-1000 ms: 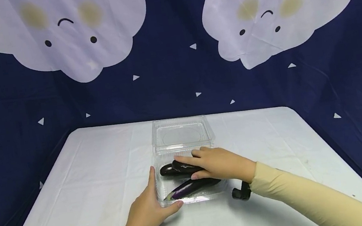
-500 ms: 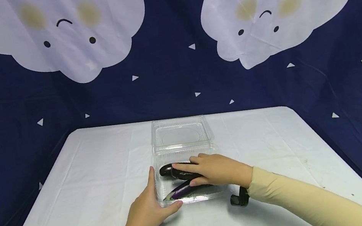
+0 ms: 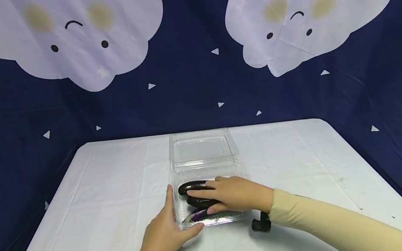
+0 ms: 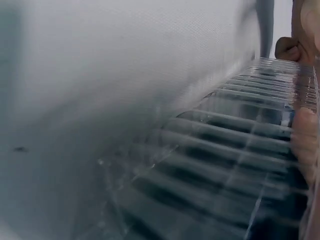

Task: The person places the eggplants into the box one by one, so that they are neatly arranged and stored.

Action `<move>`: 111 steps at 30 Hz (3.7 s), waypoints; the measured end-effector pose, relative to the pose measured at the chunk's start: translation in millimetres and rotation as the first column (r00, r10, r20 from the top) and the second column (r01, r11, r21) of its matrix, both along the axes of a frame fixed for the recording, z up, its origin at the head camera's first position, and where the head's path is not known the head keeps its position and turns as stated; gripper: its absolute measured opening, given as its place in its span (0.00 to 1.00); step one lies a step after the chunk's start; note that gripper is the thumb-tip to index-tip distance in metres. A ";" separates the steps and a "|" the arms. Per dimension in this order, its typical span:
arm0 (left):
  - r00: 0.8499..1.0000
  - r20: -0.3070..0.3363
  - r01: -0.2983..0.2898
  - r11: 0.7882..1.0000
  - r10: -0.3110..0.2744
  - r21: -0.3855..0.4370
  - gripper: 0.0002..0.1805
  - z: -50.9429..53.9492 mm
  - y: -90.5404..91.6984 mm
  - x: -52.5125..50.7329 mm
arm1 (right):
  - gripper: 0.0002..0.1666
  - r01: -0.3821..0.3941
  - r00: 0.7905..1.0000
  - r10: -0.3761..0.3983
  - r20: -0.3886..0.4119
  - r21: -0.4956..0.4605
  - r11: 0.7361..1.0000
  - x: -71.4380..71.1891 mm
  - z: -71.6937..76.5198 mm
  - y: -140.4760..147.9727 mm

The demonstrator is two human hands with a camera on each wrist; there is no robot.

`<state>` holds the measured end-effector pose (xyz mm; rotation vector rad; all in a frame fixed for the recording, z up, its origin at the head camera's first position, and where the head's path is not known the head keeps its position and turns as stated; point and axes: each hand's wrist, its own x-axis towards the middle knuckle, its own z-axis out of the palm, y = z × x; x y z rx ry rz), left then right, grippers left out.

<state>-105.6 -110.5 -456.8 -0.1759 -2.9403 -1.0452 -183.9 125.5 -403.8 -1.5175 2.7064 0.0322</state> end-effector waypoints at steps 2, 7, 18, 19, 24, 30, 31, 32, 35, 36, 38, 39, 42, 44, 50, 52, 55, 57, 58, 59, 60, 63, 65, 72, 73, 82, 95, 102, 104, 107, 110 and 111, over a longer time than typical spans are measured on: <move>1.000 0.003 0.006 1.000 -0.006 0.004 0.75 0.1 -0.1 0.0 | 0.39 0.005 1.000 -0.005 0.010 -0.002 1.000 -0.3 -0.7 -1.1; 1.000 0.008 0.005 1.000 -0.005 0.003 0.74 0.4 -0.3 0.4 | 0.39 0.008 1.000 -0.008 0.008 0.010 1.000 -1.4 -2.7 -3.2; 1.000 0.010 -0.004 1.000 0.004 -0.002 0.75 0.0 0.0 -0.4 | 0.38 -0.009 0.991 0.011 -0.130 0.020 1.000 -7.9 -3.7 -10.6; 1.000 0.010 -0.005 1.000 0.005 -0.003 0.75 -0.1 0.1 -0.4 | 0.38 0.002 0.991 0.002 -0.132 0.026 1.000 -8.8 -3.4 -11.5; 1.000 0.010 -0.013 1.000 0.013 -0.011 0.75 0.0 1.0 -0.9 | 0.37 0.049 0.993 -0.043 -0.110 0.052 0.997 -13.5 -5.6 -14.0; 1.000 0.012 -0.017 1.000 0.017 -0.020 0.75 0.2 0.7 -1.5 | 0.36 0.062 0.997 -0.060 -0.056 0.047 0.997 -15.8 -7.3 -15.9; 1.000 0.013 -0.017 1.000 0.017 -0.020 0.75 0.3 0.6 -1.5 | 0.36 0.064 0.997 -0.062 -0.047 0.046 0.997 -15.9 -7.4 -16.1; 1.000 0.014 -0.016 1.000 0.016 -0.020 0.75 0.3 0.7 -1.6 | 0.36 0.067 0.997 -0.066 -0.040 0.046 0.997 -16.1 -7.6 -16.2; 1.000 0.017 -0.012 1.000 0.012 -0.018 0.75 0.4 0.9 -1.7 | 0.35 0.073 0.997 -0.071 -0.035 0.039 0.997 -16.5 -8.7 -16.2; 1.000 0.018 -0.010 1.000 0.011 -0.018 0.75 0.5 0.9 -1.8 | 0.35 0.071 0.997 -0.070 -0.039 0.037 0.997 -16.5 -9.3 -16.2; 1.000 0.018 -0.009 1.000 0.009 -0.017 0.75 0.5 0.9 -1.7 | 0.35 0.063 0.997 -0.061 -0.055 0.031 0.998 -16.7 -10.9 -16.3; 1.000 0.019 -0.009 1.000 0.009 -0.016 0.75 0.4 0.8 -1.6 | 0.35 0.058 0.996 -0.056 -0.063 0.027 0.998 -16.7 -11.9 -16.5; 1.000 0.019 -0.009 1.000 0.009 -0.015 0.75 0.3 0.5 -1.3 | 0.35 0.028 0.994 -0.026 -0.106 0.016 0.999 -16.7 -15.2 -17.0; 1.000 0.020 -0.007 1.000 0.008 -0.013 0.75 0.3 0.2 -1.1 | 0.34 0.013 0.991 -0.011 -0.132 0.012 1.000 -16.4 -17.1 -17.0; 1.000 0.016 -0.003 1.000 0.004 -0.010 0.75 0.6 0.4 -0.4 | 0.33 -0.002 0.982 0.006 -0.187 0.025 1.000 -13.7 -19.6 -15.9; 1.000 0.017 -0.004 1.000 0.004 -0.009 0.75 0.8 0.6 -0.3 | 0.32 0.005 0.983 0.001 -0.185 0.032 0.999 -12.4 -19.4 -16.0; 1.000 0.019 -0.006 1.000 0.006 -0.012 0.75 1.0 0.9 -0.2 | 0.31 0.031 0.988 -0.023 -0.151 0.049 0.998 -10.2 -18.8 -16.8; 1.000 0.020 -0.007 1.000 0.007 -0.013 0.75 1.1 1.1 -0.1 | 0.30 0.058 0.992 -0.050 -0.114 0.070 0.996 -9.1 -19.0 -17.4; 1.000 0.020 -0.008 1.000 0.009 -0.014 0.75 1.3 1.1 -0.1 | 0.30 0.068 0.993 -0.059 -0.101 0.084 0.994 -8.6 -19.0 -17.8; 1.000 0.020 -0.009 1.000 0.009 -0.015 0.75 1.3 1.1 -0.2 | 0.30 0.074 0.994 -0.065 -0.093 0.096 0.993 -8.2 -19.1 -18.1; 1.000 0.021 -0.010 1.000 0.010 -0.014 0.75 1.3 1.2 -0.2 | 0.30 0.078 0.994 -0.069 -0.088 0.108 0.991 -7.9 -19.2 -18.2; 1.000 0.023 -0.011 1.000 0.011 -0.012 0.75 0.9 1.2 -0.4 | 0.30 0.089 0.994 -0.079 -0.081 0.132 0.987 -6.9 -19.8 -18.7; 1.000 0.023 -0.012 1.000 0.012 -0.009 0.75 0.6 1.3 -0.4 | 0.30 0.092 0.994 -0.083 -0.071 0.132 0.987 -6.1 -20.0 -18.7; 1.000 0.017 -0.016 1.000 0.016 -0.003 0.74 0.3 1.7 0.2 | 0.29 0.148 0.984 -0.153 0.087 0.071 0.987 -3.1 -20.2 -17.9; 1.000 0.016 -0.015 1.000 0.015 -0.003 0.74 0.4 1.7 0.2 | 0.29 0.154 0.982 -0.160 0.098 0.065 0.986 -3.0 -20.2 -17.8; 1.000 0.019 -0.008 1.000 0.009 -0.004 0.74 -0.2 1.3 -0.6 | 0.29 0.128 0.990 -0.131 0.056 0.050 0.991 -4.2 -21.2 -15.6; 1.000 0.025 -0.002 1.000 0.002 0.010 0.75 2.0 1.6 -0.4 | 0.31 0.134 0.991 -0.133 0.022 -0.069 0.988 -6.0 -13.3 9.4; 0.999 0.044 0.002 1.000 -0.003 0.015 0.75 4.3 0.9 -0.8 | 0.41 0.174 0.983 -0.179 -0.031 -0.110 0.978 -6.3 -11.3 39.1; 0.999 0.050 0.007 1.000 -0.007 0.017 0.74 4.7 0.7 -0.8 | 0.43 0.197 0.979 -0.203 -0.038 -0.119 0.973 -4.8 -12.2 45.7; 0.999 0.053 0.013 1.000 -0.013 0.017 0.73 6.2 0.0 -0.3 | 0.44 0.231 0.971 -0.238 -0.034 -0.148 0.962 -1.7 -13.3 53.8; 0.998 0.061 0.016 1.000 -0.017 0.018 0.72 8.3 -1.3 -0.5 | 0.46 0.265 0.961 -0.276 -0.034 -0.182 0.947 0.3 -14.3 61.1; 0.998 0.068 0.015 1.000 -0.017 0.018 0.72 9.1 -1.8 -0.6 | 0.47 0.273 0.958 -0.285 -0.034 -0.197 0.942 0.8 -14.2 63.5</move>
